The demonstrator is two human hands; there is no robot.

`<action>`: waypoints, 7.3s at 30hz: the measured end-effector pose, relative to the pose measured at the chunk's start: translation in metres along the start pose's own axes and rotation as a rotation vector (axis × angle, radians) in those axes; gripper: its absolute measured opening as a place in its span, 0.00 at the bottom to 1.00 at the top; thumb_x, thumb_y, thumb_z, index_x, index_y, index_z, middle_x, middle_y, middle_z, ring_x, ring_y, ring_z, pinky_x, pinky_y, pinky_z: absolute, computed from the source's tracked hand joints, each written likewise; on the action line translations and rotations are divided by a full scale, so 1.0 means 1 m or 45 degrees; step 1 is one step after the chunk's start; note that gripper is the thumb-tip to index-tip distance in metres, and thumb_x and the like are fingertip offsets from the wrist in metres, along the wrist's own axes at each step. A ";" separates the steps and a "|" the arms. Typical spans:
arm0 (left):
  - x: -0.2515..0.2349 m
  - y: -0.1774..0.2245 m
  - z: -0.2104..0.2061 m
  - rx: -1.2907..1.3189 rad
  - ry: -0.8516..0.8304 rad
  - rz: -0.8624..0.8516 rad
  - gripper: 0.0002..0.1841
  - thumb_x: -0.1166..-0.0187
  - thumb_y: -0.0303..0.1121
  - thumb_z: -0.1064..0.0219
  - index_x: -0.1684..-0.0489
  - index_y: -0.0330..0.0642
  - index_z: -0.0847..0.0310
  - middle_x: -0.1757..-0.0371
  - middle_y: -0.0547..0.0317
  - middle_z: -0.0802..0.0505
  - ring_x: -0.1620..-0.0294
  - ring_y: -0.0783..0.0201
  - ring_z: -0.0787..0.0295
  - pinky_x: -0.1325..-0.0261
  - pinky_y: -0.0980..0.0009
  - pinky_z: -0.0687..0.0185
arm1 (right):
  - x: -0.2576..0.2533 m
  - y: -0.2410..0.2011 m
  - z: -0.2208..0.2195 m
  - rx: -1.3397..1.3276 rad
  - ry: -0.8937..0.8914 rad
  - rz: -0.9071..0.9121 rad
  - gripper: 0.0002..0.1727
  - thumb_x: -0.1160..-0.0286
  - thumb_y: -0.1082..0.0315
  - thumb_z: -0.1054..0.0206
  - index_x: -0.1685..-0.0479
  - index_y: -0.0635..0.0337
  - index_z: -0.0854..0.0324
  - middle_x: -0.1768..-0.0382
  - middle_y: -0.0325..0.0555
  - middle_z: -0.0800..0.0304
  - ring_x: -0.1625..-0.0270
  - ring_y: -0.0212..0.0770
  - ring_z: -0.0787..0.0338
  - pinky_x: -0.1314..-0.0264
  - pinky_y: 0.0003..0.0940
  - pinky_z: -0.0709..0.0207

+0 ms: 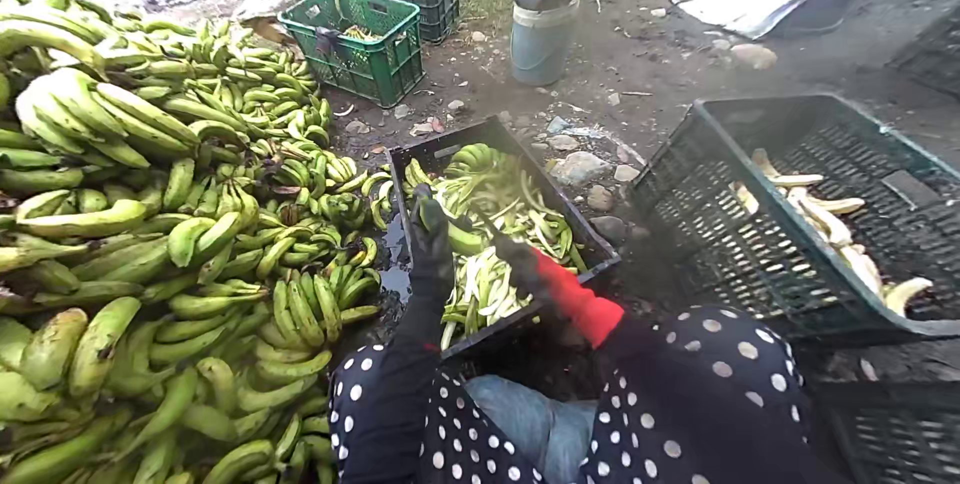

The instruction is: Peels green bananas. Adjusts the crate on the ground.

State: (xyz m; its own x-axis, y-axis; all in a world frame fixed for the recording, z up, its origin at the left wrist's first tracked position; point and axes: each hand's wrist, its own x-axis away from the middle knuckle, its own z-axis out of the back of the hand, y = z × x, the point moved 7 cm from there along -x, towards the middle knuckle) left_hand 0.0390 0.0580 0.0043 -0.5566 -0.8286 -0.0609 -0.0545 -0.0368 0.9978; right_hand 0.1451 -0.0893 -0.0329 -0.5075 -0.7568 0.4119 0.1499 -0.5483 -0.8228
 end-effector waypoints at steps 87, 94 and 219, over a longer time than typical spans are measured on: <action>-0.009 -0.033 -0.020 -0.208 -0.547 0.186 0.28 0.08 0.47 0.60 0.23 0.34 0.31 0.48 0.47 0.12 0.53 0.63 0.14 0.46 0.62 0.16 | -0.052 -0.029 0.041 0.555 0.261 0.048 0.21 0.10 0.50 0.44 0.27 0.43 0.18 0.34 0.65 0.15 0.29 0.71 0.19 0.35 0.77 0.31; -0.003 -0.030 -0.034 -0.298 -0.672 0.131 0.27 0.08 0.44 0.59 0.20 0.37 0.32 0.46 0.45 0.11 0.48 0.59 0.12 0.41 0.57 0.15 | -0.060 -0.015 0.043 0.473 0.308 -0.026 0.20 0.09 0.52 0.45 0.30 0.50 0.18 0.39 0.67 0.13 0.34 0.72 0.16 0.38 0.77 0.28; 0.032 -0.136 -0.102 -1.501 -0.355 0.783 0.50 0.20 0.72 0.54 0.19 0.28 0.36 0.25 0.28 0.21 0.22 0.36 0.24 0.24 0.40 0.28 | 0.190 0.088 0.268 -0.931 0.690 0.702 0.39 0.18 0.51 0.95 0.35 0.57 0.36 0.50 0.53 0.13 0.56 0.48 0.07 0.53 0.42 0.11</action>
State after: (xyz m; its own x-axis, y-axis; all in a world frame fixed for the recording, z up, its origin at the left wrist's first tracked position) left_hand 0.1126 -0.0207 -0.1310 -0.3888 -0.7497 0.5355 0.9189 -0.2736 0.2842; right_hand 0.2891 -0.3763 0.0782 -0.8621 -0.4772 -0.1705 0.0193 0.3052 -0.9521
